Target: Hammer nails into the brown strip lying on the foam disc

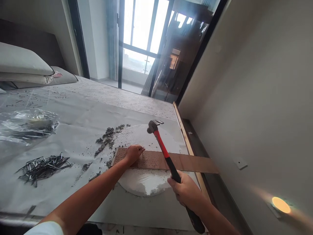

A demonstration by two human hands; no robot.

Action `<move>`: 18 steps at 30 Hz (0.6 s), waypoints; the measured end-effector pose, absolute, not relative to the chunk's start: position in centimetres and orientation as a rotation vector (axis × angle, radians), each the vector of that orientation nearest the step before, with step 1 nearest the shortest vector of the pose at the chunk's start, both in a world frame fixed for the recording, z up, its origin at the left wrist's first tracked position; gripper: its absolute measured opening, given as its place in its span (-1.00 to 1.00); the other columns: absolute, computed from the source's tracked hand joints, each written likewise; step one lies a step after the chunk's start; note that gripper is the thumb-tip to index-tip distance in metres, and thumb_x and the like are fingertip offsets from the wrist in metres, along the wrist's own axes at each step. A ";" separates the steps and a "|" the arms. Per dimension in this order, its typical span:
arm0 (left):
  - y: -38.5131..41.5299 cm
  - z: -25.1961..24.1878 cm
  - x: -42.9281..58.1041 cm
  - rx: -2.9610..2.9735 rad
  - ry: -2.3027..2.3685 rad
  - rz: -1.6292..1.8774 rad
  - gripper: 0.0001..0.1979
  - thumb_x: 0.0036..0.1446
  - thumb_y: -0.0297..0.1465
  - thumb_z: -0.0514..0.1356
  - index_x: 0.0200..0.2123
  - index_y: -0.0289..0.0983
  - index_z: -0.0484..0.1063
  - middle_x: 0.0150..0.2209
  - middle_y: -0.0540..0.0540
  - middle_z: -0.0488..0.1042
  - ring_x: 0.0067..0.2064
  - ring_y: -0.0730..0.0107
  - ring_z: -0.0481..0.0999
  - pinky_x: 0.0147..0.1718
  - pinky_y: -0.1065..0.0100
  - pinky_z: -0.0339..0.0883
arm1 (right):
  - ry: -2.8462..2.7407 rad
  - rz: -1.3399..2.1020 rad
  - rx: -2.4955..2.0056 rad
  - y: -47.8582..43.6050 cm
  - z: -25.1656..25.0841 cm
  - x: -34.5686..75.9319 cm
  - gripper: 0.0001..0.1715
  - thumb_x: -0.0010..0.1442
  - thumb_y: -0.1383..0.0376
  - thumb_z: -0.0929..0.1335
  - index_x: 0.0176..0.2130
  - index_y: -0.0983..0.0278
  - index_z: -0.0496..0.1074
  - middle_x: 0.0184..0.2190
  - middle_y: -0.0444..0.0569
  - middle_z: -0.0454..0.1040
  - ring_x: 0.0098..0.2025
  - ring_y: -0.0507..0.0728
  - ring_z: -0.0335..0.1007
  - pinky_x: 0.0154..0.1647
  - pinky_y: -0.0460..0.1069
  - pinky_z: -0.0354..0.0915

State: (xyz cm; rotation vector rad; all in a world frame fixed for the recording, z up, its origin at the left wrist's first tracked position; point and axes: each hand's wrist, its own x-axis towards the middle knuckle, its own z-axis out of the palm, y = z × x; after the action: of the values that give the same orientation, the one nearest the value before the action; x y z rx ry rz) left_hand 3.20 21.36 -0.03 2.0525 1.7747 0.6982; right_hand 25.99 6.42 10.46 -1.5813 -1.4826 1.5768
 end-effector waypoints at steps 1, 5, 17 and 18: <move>21.4 0.1 3.2 2.048 1.778 0.696 -0.65 0.11 -0.18 0.03 -0.37 -0.25 0.54 -0.33 -0.16 0.55 -0.32 0.30 0.47 -0.44 0.42 0.16 | -1.473 1.585 -1.590 6.5 10.4 25.8 -0.55 0.03 -0.06 0.28 -0.43 0.20 0.05 -0.76 -0.40 -0.06 -0.78 -0.13 -0.19 -0.80 -0.16 -0.13; 21.4 0.2 3.1 2.070 1.790 0.691 -0.67 0.11 -0.21 0.04 -0.39 -0.25 0.53 -0.35 -0.16 0.55 -0.33 0.30 0.47 -0.40 0.40 0.17 | -1.400 1.727 -1.735 6.8 8.9 25.2 -0.58 -0.01 0.00 0.32 -0.42 0.20 0.04 -0.77 -0.41 -0.06 -0.79 -0.13 -0.22 -0.81 -0.16 -0.17; 21.5 0.1 3.2 2.046 1.833 0.647 -0.69 0.09 -0.19 0.06 -0.42 -0.24 0.52 -0.36 -0.14 0.54 -0.32 0.30 0.46 -0.40 0.40 0.15 | -1.490 1.601 -1.795 6.7 9.5 24.7 -0.62 0.04 0.05 0.31 -0.45 0.20 0.04 -0.77 -0.39 -0.07 -0.79 -0.11 -0.17 -0.81 -0.14 -0.15; 21.4 0.1 3.2 2.049 1.832 0.649 -0.69 0.09 -0.20 0.06 -0.40 -0.24 0.52 -0.35 -0.14 0.54 -0.32 0.30 0.46 -0.40 0.41 0.16 | -1.494 1.608 -1.819 6.7 9.4 24.6 -0.63 0.04 0.07 0.31 -0.45 0.20 0.04 -0.77 -0.39 -0.07 -0.79 -0.11 -0.17 -0.81 -0.15 -0.16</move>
State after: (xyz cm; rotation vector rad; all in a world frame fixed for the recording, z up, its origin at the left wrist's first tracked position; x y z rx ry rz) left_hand 3.16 21.45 0.10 2.0489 1.8317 0.6488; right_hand 24.61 6.66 9.38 -1.8192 -1.4945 1.6078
